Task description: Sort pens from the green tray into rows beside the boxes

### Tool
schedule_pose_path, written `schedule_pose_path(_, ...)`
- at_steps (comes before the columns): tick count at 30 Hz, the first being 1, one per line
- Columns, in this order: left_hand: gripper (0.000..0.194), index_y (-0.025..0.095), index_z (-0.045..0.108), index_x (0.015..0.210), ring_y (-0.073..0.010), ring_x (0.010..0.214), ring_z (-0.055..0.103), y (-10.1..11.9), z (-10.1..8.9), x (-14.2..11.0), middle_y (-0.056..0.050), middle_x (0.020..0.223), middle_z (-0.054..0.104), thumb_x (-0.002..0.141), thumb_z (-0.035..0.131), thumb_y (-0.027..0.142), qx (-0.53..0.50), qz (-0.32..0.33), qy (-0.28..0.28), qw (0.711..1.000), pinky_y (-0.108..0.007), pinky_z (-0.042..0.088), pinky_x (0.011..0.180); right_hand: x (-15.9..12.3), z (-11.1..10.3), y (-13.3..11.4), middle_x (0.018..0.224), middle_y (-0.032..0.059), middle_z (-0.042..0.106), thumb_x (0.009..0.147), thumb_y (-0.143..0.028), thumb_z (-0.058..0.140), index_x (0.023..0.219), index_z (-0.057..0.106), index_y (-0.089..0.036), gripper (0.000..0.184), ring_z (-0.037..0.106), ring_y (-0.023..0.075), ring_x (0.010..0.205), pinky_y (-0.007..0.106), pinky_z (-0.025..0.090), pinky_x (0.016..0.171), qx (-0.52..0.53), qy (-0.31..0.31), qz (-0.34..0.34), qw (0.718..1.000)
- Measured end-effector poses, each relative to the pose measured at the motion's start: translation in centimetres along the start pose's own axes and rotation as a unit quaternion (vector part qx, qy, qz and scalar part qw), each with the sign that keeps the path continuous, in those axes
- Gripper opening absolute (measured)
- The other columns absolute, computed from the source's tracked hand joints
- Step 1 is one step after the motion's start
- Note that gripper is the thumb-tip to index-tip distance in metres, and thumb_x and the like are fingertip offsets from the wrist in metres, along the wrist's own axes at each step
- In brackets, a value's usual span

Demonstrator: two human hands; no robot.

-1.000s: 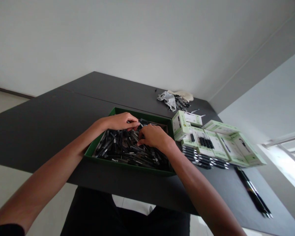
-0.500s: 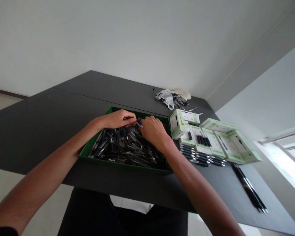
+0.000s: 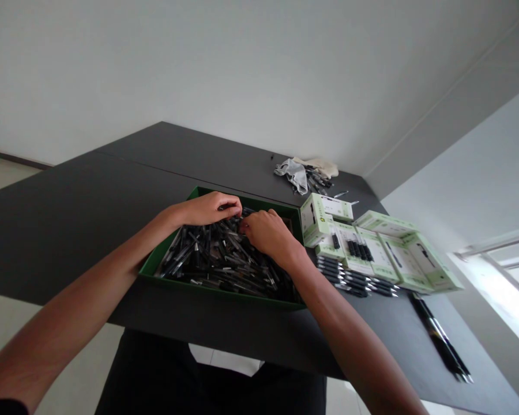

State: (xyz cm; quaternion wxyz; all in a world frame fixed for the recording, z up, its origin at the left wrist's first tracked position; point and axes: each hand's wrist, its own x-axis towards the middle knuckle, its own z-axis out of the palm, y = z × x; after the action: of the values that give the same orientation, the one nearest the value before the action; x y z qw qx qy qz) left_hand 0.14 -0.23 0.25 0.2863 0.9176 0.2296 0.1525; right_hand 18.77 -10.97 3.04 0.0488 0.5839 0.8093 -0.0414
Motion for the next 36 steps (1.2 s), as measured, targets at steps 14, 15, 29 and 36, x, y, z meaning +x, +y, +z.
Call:
schedule_pose_path(14, 0.031, 0.018, 0.057, 0.102, -0.015, 0.071, 0.06, -0.95, 0.55, -0.08, -0.003, 0.082, 0.068, 0.101, 0.056, 0.049, -0.062, -0.021, -0.006, 0.998, -0.026, 0.045, 0.069, 0.21, 0.27, 0.22, 0.121, 0.0146, 0.08, 0.103, -0.022, 0.058, 0.135, 0.069, -0.018, 0.034, 0.073, 0.0298, 0.12, 0.041, 0.045, 0.105, 0.005, 0.01, -0.01, 1.0)
schedule_pose_path(15, 0.031, 0.019, 0.055, 0.098, -0.0143, 0.068, 0.058, -0.91, 0.54, -0.12, -0.001, 0.079, 0.065, 0.101, 0.056, 0.05, -0.062, -0.021, 0.0, 0.998, -0.026, 0.044, 0.067, 0.24, 0.29, 0.28, 0.121, 0.0141, 0.08, 0.103, -0.021, 0.058, 0.136, 0.069, -0.019, 0.035, 0.074, 0.0294, 0.12, 0.04, 0.045, 0.105, 0.007, 0.008, -0.014, 1.0)
schedule_pose_path(29, 0.038, 0.022, 0.037, 0.072, -0.0111, 0.062, 0.031, -0.44, 0.08, 0.01, 0.005, 0.068, 0.037, 0.096, 0.057, 0.044, 0.001, 0.009, 0.016, 1.0, -0.027, 0.027, 0.061, 0.61, 0.79, 0.8, 0.116, 0.0113, 0.082, 0.1, -0.019, 0.062, 0.121, 0.078, -0.021, 0.027, 0.075, 0.0275, 0.118, 0.035, 0.05, 0.1, 0.053, 0.006, -0.041, 0.998)
schedule_pose_path(36, 0.033, 0.022, 0.042, 0.076, -0.0102, 0.06, 0.034, -0.2, 0.12, -0.13, 0.005, 0.067, 0.041, 0.094, 0.06, 0.042, -0.031, -0.003, 0.034, 0.999, -0.026, 0.03, 0.059, 0.51, 0.72, 0.72, 0.109, 0.0095, 0.083, 0.1, -0.018, 0.06, 0.121, 0.078, -0.02, 0.027, 0.077, 0.0257, 0.112, 0.034, 0.051, 0.097, 0.065, 0.013, -0.044, 0.997)
